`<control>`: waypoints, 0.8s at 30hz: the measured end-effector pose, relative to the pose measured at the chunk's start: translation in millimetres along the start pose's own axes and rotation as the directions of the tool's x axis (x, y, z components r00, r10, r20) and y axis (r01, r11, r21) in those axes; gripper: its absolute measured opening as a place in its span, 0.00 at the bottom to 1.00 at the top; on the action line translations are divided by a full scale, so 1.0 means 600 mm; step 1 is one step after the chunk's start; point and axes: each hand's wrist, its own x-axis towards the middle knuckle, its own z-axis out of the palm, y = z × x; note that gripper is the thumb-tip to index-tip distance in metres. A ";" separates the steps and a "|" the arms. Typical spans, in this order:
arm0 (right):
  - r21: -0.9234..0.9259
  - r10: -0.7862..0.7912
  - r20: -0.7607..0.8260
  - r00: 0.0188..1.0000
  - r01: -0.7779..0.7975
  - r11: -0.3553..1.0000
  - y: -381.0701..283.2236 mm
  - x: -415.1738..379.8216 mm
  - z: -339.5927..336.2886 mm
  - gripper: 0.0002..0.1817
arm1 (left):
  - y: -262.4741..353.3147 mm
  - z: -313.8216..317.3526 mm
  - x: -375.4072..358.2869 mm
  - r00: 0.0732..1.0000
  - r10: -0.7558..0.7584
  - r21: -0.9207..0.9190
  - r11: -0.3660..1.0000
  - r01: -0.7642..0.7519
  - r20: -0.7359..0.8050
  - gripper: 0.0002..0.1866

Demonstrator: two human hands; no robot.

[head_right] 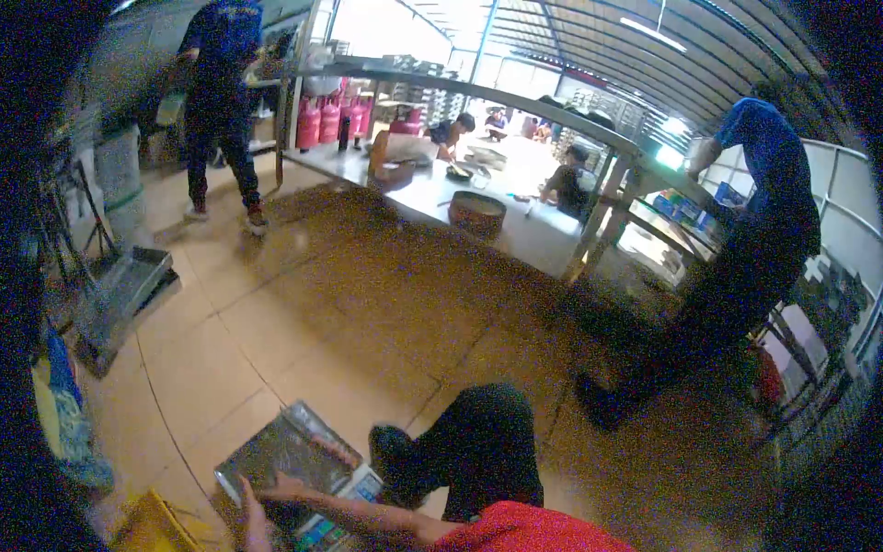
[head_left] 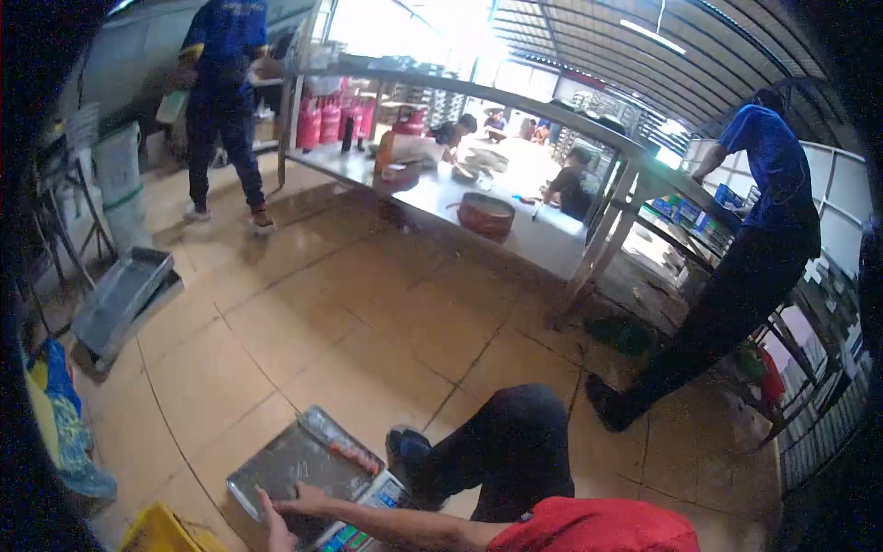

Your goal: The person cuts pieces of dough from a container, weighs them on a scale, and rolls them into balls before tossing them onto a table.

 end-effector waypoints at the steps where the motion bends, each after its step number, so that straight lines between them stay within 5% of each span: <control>1: 0.056 0.042 -0.051 0.998 -0.039 0.998 0.005 -0.005 0.000 0.58 | 0.011 0.011 0.000 1.000 0.000 0.008 1.000 0.000 0.020 0.47; 5: 0.472 0.076 -0.016 0.997 -0.060 0.879 0.052 0.014 0.008 0.46 | 0.063 0.068 -0.011 0.990 0.000 0.016 1.000 -0.003 0.143 0.46; 7: 0.770 -0.012 0.104 0.994 -0.073 0.634 0.061 0.026 -0.012 0.39 | 0.105 0.098 -0.014 0.978 0.013 0.009 1.000 -0.015 0.208 0.46; 9: 0.960 -0.152 0.192 0.970 -0.153 0.234 0.010 -0.014 -0.099 0.32 | 0.164 0.126 -0.020 0.969 0.021 -0.029 0.999 -0.015 0.245 0.46; 10: 0.949 -0.021 0.127 0.992 -0.116 0.294 -0.034 -0.040 -0.167 0.27 | 0.202 0.136 -0.029 0.971 -0.001 -0.078 0.997 0.020 0.240 0.44; 11: 0.794 -0.362 -0.208 0.909 0.373 0.481 -0.013 0.006 -0.209 0.26 | 0.240 0.147 -0.039 0.972 -0.024 -0.127 0.990 0.055 0.235 0.43; 13: 0.804 -0.339 -0.346 0.875 0.463 0.373 -0.117 -0.007 -0.416 0.24 | 0.293 0.165 -0.059 0.985 0.102 0.020 0.994 -0.106 0.138 0.39; 15: 0.253 -0.455 -0.813 0.362 0.925 0.285 -0.249 -0.057 -0.672 0.20 | 0.320 0.154 -0.071 0.975 0.180 0.098 0.976 -0.193 0.129 0.36; 16: 0.376 -0.435 -0.819 0.375 0.923 0.087 -0.289 -0.092 -0.790 0.21 | 0.320 0.132 -0.073 0.969 0.188 0.096 0.974 -0.205 0.162 0.35; 17: 0.143 -0.376 -0.914 0.151 0.988 0.049 -0.342 -0.150 -0.876 0.24 | 0.317 0.114 -0.081 0.962 0.193 0.095 0.972 -0.214 0.192 0.33; 18: -0.209 -0.296 -0.940 -0.171 0.972 0.103 -0.389 -0.207 -0.938 0.29 | 0.312 0.108 -0.096 0.966 0.182 0.038 0.981 -0.192 0.186 0.29; 19: -0.466 -0.217 -0.878 -0.426 0.864 0.190 -0.416 -0.247 -0.985 0.36 | 0.301 0.088 -0.087 0.978 0.144 0.014 0.989 -0.148 0.150 0.29; 20: -0.590 -0.165 -0.808 -0.566 0.771 0.240 -0.427 -0.273 -1.000 0.43 | 0.284 0.062 -0.064 0.987 0.104 -0.012 0.995 -0.103 0.118 0.28; 21: -0.433 -0.022 -0.901 -0.432 0.901 0.010 -0.458 -0.341 -0.933 0.42 | 0.270 0.050 -0.054 0.994 0.062 -0.036 0.998 -0.059 0.088 0.28; 22: -0.510 -0.030 -0.860 -0.509 0.858 0.059 -0.450 -0.341 -0.923 0.37 | 0.251 0.039 -0.045 0.998 0.054 -0.066 0.997 -0.051 0.043 0.27; 24: -0.522 -0.123 -0.849 -0.514 0.852 0.039 -0.425 -0.312 -0.911 0.32 | 0.217 0.017 -0.036 0.991 0.095 -0.018 0.995 -0.094 0.090 0.26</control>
